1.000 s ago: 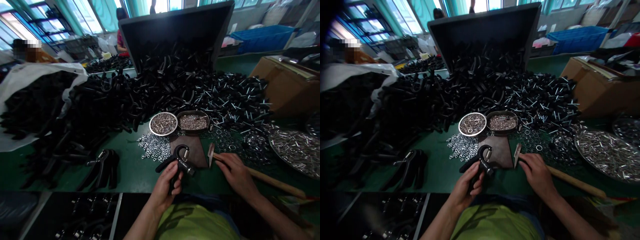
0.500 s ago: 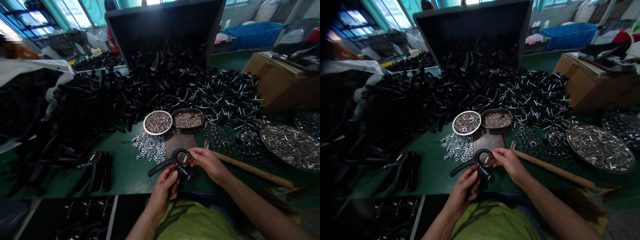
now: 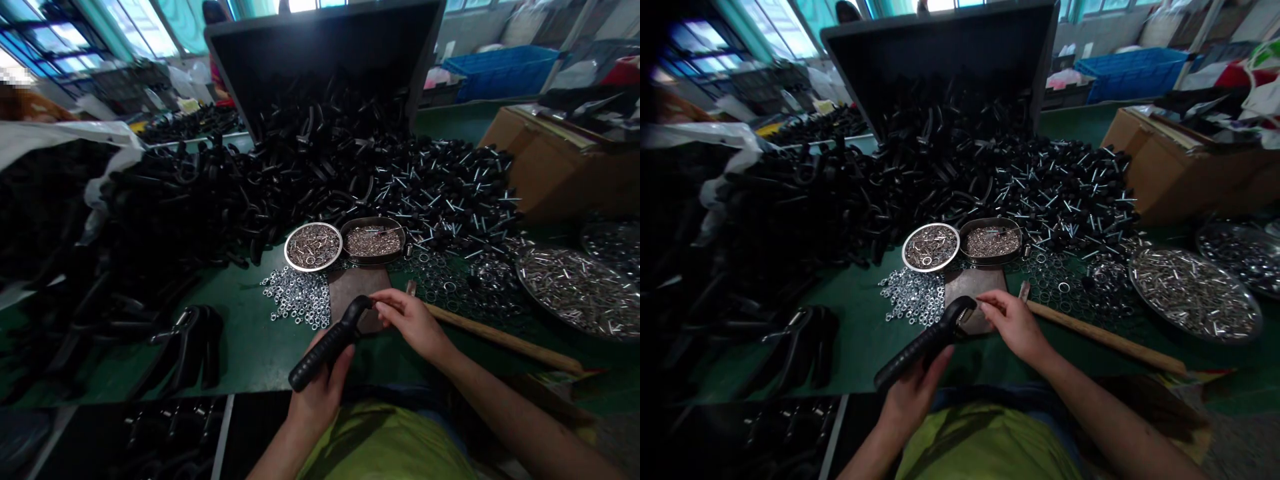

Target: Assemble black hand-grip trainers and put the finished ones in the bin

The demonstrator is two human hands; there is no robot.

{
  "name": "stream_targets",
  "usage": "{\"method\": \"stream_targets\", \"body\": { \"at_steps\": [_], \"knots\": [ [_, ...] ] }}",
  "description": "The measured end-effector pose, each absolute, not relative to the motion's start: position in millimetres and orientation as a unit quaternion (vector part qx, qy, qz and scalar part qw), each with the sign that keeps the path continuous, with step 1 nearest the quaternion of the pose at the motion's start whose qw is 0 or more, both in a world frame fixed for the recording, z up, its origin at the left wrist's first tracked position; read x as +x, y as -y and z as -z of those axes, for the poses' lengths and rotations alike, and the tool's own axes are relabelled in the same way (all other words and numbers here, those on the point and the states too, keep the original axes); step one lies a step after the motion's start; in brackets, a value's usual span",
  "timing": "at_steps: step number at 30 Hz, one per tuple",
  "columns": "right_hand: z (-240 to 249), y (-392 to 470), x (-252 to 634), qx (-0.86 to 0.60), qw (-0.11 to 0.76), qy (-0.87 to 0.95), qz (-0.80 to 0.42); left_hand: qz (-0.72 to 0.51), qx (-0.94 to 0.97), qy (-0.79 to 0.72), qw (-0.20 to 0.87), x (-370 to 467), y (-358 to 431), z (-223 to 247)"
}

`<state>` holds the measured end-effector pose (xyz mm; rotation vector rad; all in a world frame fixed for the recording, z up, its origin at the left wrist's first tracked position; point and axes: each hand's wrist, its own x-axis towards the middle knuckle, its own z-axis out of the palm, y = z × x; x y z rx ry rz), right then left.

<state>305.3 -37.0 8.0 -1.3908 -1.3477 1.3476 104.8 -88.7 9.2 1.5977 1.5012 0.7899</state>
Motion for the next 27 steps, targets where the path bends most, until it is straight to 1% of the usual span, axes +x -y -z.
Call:
{"method": "stream_targets", "body": {
  "at_steps": [2, 4, 6, 9, 10, 13, 16, 18, 21, 22, 24, 26, 27],
  "knots": [
    [-6.2, 37.6, 307.8, -0.553, 0.38, 0.555, -0.492, -0.26, 0.727, -0.567, 0.286, 95.3, 80.0, -14.5],
    [-4.5, 39.0, 310.5, -0.561, 0.374, 0.575, -0.464, -0.177, 0.788, -0.55, 0.215, 87.0, 68.8, -17.1],
    [-3.6, 40.6, 313.2, -0.564, 0.371, 0.587, -0.447, -0.115, 0.817, -0.537, 0.173, 81.1, 58.4, -17.3],
    [-3.2, 42.3, 317.2, -0.572, 0.374, 0.589, -0.431, -0.108, 0.817, -0.552, 0.126, 77.8, 50.8, -17.6],
    [-3.1, 42.7, 318.3, -0.575, 0.376, 0.587, -0.427, -0.1, 0.818, -0.554, 0.113, 78.0, 50.6, -18.6],
    [-3.5, 43.8, 320.4, -0.577, 0.376, 0.59, -0.422, -0.019, 0.85, -0.518, 0.096, 80.6, 53.4, -23.9],
    [-6.9, 43.4, 322.7, -0.579, 0.375, 0.606, -0.397, -0.005, 0.852, -0.518, 0.075, 83.6, 56.2, -27.0],
    [-11.4, 37.7, 326.2, -0.574, 0.374, 0.638, -0.351, 0.008, 0.849, -0.523, 0.069, 85.1, 56.8, -24.8],
    [-19.3, 12.3, 334.4, -0.559, 0.364, 0.706, -0.238, 0.035, 0.849, -0.52, 0.089, 87.1, 58.0, -16.2],
    [-21.7, -1.2, 337.1, -0.563, 0.348, 0.725, -0.191, 0.027, 0.843, -0.527, 0.104, 87.8, 59.0, -13.1],
    [-24.9, -33.7, 340.7, -0.588, 0.274, 0.756, -0.092, -0.003, 0.825, -0.546, 0.146, 89.6, 61.8, -7.9],
    [-24.8, -68.7, 340.5, -0.605, 0.145, 0.783, -0.011, -0.023, 0.799, -0.568, 0.197, 92.2, 65.5, -4.7],
    [-23.4, -85.1, 338.9, -0.606, 0.112, 0.788, 0.001, -0.026, 0.785, -0.579, 0.221, 93.8, 67.4, -3.9]
  ]
}}
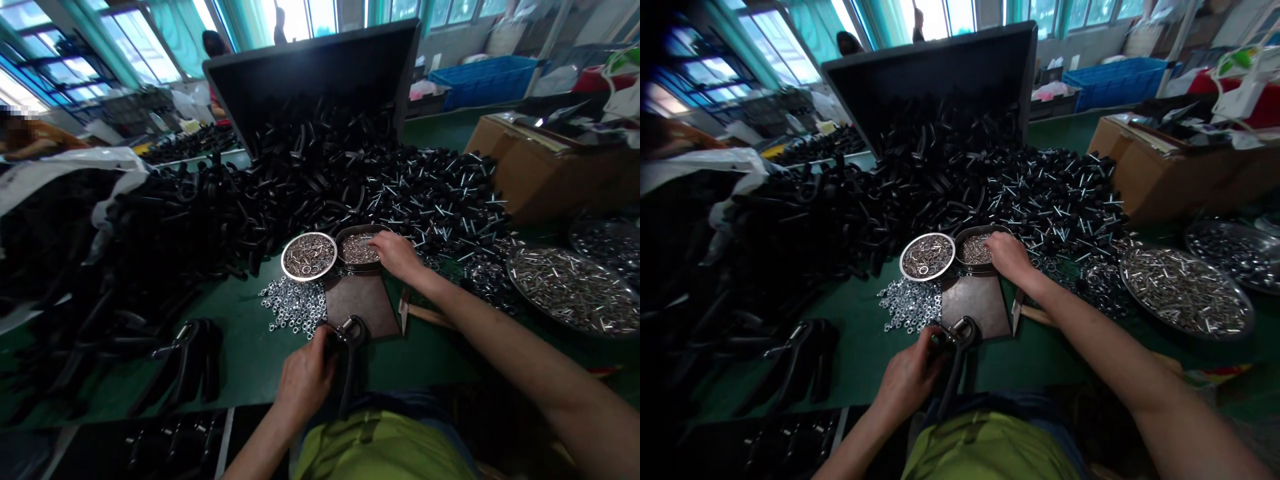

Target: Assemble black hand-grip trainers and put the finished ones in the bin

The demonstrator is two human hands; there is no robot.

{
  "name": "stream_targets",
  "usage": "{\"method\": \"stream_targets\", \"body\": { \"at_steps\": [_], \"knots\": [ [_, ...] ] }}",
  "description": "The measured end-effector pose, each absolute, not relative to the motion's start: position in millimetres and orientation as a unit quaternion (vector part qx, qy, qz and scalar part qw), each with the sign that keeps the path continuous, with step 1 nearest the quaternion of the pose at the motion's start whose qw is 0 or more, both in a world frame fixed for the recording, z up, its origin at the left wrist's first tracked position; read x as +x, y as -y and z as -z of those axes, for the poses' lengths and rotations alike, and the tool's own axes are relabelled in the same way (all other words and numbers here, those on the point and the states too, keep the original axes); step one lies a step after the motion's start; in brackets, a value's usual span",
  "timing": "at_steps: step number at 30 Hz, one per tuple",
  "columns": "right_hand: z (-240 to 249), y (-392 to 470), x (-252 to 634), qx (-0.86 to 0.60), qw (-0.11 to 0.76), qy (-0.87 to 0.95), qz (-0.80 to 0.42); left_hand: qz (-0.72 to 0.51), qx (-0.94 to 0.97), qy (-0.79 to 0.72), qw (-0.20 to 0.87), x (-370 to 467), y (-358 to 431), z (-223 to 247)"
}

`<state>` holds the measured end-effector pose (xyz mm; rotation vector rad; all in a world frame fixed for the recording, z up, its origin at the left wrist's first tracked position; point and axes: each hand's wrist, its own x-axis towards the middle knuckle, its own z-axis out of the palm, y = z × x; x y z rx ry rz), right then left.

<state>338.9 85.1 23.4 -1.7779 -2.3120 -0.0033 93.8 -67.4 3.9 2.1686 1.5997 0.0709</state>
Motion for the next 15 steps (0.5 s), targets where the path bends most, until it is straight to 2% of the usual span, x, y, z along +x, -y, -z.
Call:
{"method": "stream_targets", "body": {
  "at_steps": [5, 9, 15],
  "knots": [
    [-9.7, -135.2, 325.3, -0.605, 0.017, 0.796, 0.007, -0.079, 0.711, -0.617, 0.329, 101.4, 74.9, -0.1],
    [-5.2, -141.2, 321.3, -0.601, -0.015, 0.799, 0.024, -0.154, 0.663, -0.616, 0.396, 105.9, 79.3, 7.1],
    [-7.1, -139.5, 325.9, -0.605, -0.024, 0.795, 0.043, -0.163, 0.704, -0.574, 0.386, 122.6, 71.4, 7.5]
  ]
}}
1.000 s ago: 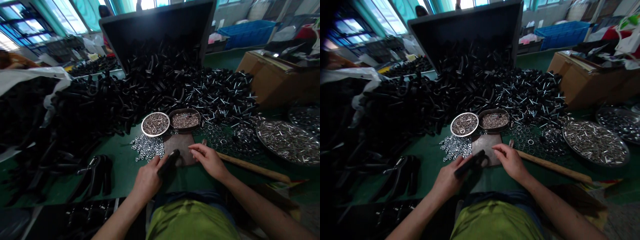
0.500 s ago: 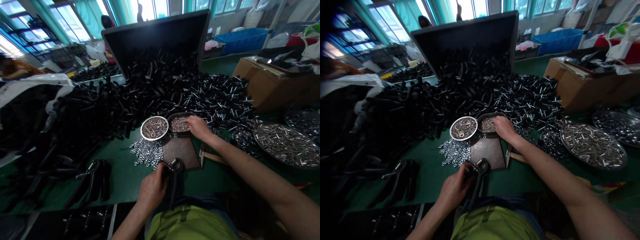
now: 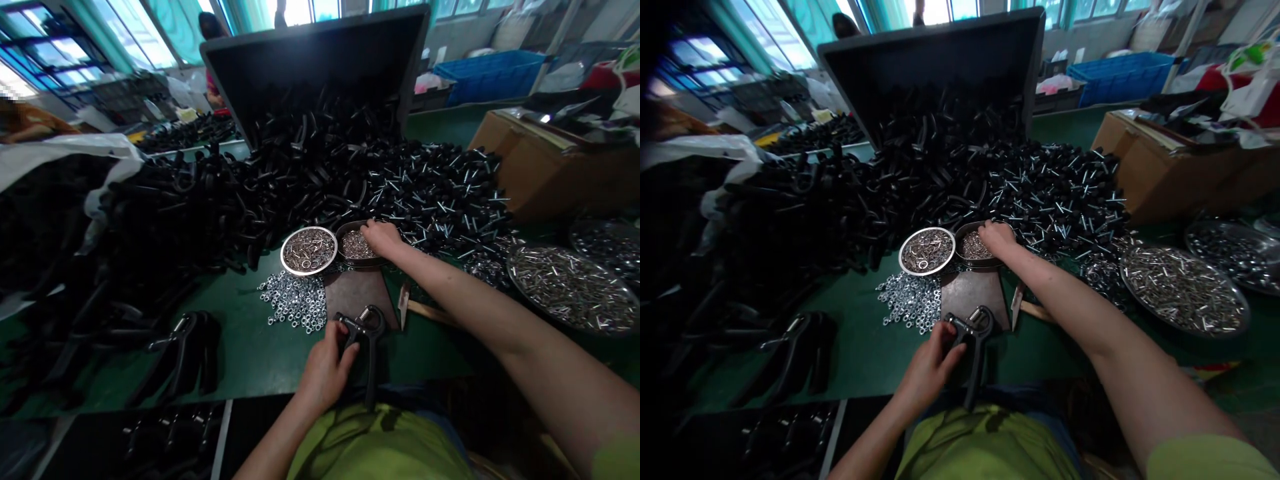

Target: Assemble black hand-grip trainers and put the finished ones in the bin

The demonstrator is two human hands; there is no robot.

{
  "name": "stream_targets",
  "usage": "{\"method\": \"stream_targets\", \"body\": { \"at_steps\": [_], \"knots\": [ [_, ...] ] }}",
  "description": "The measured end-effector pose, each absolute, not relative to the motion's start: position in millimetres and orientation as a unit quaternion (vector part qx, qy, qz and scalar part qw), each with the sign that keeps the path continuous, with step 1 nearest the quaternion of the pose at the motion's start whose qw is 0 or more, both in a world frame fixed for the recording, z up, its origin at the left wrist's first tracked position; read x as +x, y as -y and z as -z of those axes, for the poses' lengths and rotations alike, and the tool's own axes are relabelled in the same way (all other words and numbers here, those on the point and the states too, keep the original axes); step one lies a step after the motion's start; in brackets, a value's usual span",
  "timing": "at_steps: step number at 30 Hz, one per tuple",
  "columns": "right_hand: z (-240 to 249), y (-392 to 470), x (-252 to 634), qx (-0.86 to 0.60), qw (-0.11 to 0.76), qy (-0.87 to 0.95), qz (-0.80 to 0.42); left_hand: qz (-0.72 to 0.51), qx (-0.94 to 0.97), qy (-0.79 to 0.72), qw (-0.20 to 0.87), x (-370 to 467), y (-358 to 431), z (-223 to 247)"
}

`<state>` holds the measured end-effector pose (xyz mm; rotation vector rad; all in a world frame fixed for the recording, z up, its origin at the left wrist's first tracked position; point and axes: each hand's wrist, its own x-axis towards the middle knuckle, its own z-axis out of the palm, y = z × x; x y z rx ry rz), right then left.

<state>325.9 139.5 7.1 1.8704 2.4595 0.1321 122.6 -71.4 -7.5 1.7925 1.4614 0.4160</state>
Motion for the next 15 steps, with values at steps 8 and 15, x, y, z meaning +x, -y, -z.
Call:
{"method": "stream_targets", "body": {
  "at_steps": [8, 15],
  "knots": [
    [-18.0, -138.0, 332.2, 0.617, -0.029, -0.785, -0.039, -0.12, 0.829, -0.513, 0.19, 160.6, 18.4, 8.5],
    [-39.1, -92.1, 369.7, 0.633, -0.314, -0.698, 0.118, -0.109, 0.868, -0.476, 0.089, 171.1, -6.6, 14.7]
  ]
}}
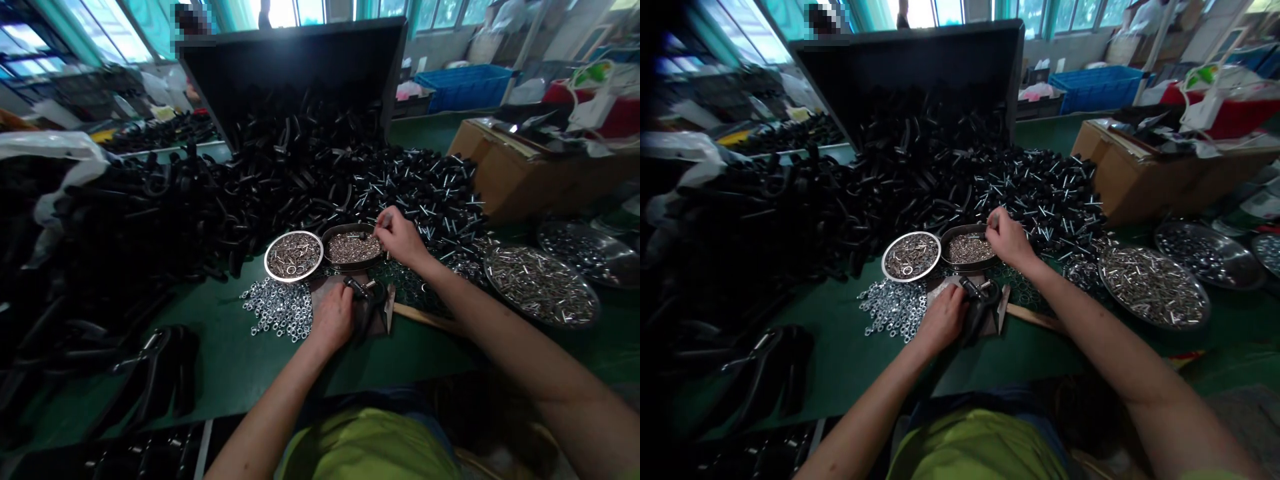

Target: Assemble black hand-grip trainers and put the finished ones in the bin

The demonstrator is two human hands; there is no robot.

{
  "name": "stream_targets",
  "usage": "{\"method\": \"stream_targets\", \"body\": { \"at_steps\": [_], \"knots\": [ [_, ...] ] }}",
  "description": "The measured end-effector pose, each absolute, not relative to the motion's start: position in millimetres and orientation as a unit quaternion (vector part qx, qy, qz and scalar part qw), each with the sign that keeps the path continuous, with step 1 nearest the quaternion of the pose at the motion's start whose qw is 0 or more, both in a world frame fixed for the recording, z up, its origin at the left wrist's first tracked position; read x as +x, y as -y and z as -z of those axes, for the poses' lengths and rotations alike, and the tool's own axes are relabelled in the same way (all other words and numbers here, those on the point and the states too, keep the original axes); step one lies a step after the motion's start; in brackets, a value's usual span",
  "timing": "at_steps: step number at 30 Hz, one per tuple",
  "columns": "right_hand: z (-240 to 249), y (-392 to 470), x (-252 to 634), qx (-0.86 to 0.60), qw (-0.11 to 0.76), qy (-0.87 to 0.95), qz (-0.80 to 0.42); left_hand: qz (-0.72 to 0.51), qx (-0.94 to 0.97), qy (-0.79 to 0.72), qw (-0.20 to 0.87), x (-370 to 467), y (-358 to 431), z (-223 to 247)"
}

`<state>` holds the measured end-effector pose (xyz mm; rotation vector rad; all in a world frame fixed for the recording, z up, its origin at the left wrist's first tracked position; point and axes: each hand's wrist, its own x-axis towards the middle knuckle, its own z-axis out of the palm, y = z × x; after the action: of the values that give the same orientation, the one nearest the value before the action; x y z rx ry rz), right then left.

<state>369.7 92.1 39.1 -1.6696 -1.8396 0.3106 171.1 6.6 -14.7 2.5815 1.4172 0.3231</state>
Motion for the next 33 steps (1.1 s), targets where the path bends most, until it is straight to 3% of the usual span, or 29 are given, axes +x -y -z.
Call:
{"method": "stream_targets", "body": {
  "at_steps": [3, 8, 17, 24, 33],
  "knots": [
    [-26.5, -60.6, 383.2, -0.56, 0.478, 0.601, -0.31, -0.129, 0.851, -0.505, 0.065, 175.1, -2.3, 15.7],
    [-1.0, -34.1, 383.1, -0.526, 0.535, 0.54, -0.381, -0.179, 0.828, -0.527, 0.066, 191.7, 12.9, 20.9],
    [0.0, -32.1, 376.7, -0.554, 0.488, 0.567, -0.366, -0.178, 0.821, -0.536, 0.082, 198.9, 16.8, 34.1],
    [-8.1, -34.2, 361.0, -0.607, 0.349, 0.665, -0.261, -0.176, 0.824, -0.532, 0.078, 199.4, 17.5, 32.7],
    [9.2, -27.8, 355.9, -0.61, 0.33, 0.681, -0.235, -0.159, 0.827, -0.534, 0.075, 199.4, 17.7, 30.0]
  ]
}}
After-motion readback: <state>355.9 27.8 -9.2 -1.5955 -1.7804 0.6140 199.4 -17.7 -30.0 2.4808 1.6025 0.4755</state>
